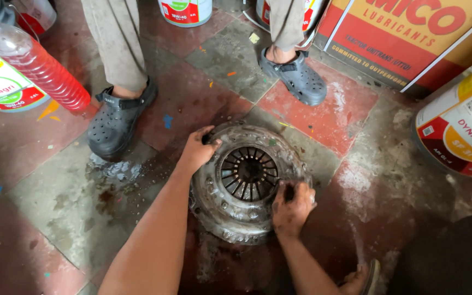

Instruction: The recorder is cleaning a clutch pressure plate using a brush and a cleaning solution in a garage setting.

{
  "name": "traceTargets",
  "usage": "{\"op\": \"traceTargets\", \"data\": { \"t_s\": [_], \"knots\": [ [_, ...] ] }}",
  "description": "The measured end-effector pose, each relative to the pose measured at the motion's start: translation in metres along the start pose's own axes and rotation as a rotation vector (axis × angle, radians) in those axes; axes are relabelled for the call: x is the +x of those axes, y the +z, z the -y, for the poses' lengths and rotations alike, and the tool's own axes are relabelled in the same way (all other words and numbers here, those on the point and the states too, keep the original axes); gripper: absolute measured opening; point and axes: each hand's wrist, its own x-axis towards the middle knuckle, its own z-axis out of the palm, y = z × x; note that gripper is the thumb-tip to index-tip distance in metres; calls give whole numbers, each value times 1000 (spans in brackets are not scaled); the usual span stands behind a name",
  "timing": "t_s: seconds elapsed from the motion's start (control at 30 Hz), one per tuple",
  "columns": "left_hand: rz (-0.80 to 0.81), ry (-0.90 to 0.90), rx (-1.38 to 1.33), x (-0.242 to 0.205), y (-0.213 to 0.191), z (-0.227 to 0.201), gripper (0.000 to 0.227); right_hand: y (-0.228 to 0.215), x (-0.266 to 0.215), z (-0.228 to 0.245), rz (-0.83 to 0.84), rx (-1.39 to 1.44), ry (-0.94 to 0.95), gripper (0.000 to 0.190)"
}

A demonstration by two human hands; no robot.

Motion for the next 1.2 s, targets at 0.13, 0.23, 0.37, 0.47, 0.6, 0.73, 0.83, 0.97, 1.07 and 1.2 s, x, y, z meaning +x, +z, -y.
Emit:
{"op": "traceTargets", "data": {
  "t_s": [0.13, 0.23, 0.37, 0.47, 0.6, 0.73, 0.83, 0.97, 1.07, 1.2],
  "knots": [
    [-158, -47, 112, -22, -12, -17, 58, 21, 25, -25, 75, 39, -33, 20],
    [-281, -222, 163, -51, -18, -39, 60, 29, 47, -36, 205, 96, -148, 19],
    [-356, -380, 341, -82, -20, -59, 61, 27, 64, -31, 293, 255, -221, 12],
    [-392, -507, 357, -108, -20, -56, 62, 31, 69, -37, 351, 332, -289, 12],
    [-474, -626, 244, -147, -17, -72, 63, 19, 65, -33, 328, 341, -370, 13],
    [-478, -578, 272, -148, -19, -67, 61, 10, 0, -31, -37, 106, -72, 16],
    [-477, -623, 258, -149, -16, -69, 62, -2, -40, -6, -85, 103, 105, 18],
    [-525, -558, 239, -148, -15, -59, 61, -16, -53, 27, -171, 181, 325, 19],
    [-545, -521, 201, -146, -11, -47, 65, -6, -50, 14, -152, 196, 359, 18],
    [-579, -555, 185, -141, -5, -59, 76, 27, -32, -27, -128, 133, 288, 17]
  ]
}}
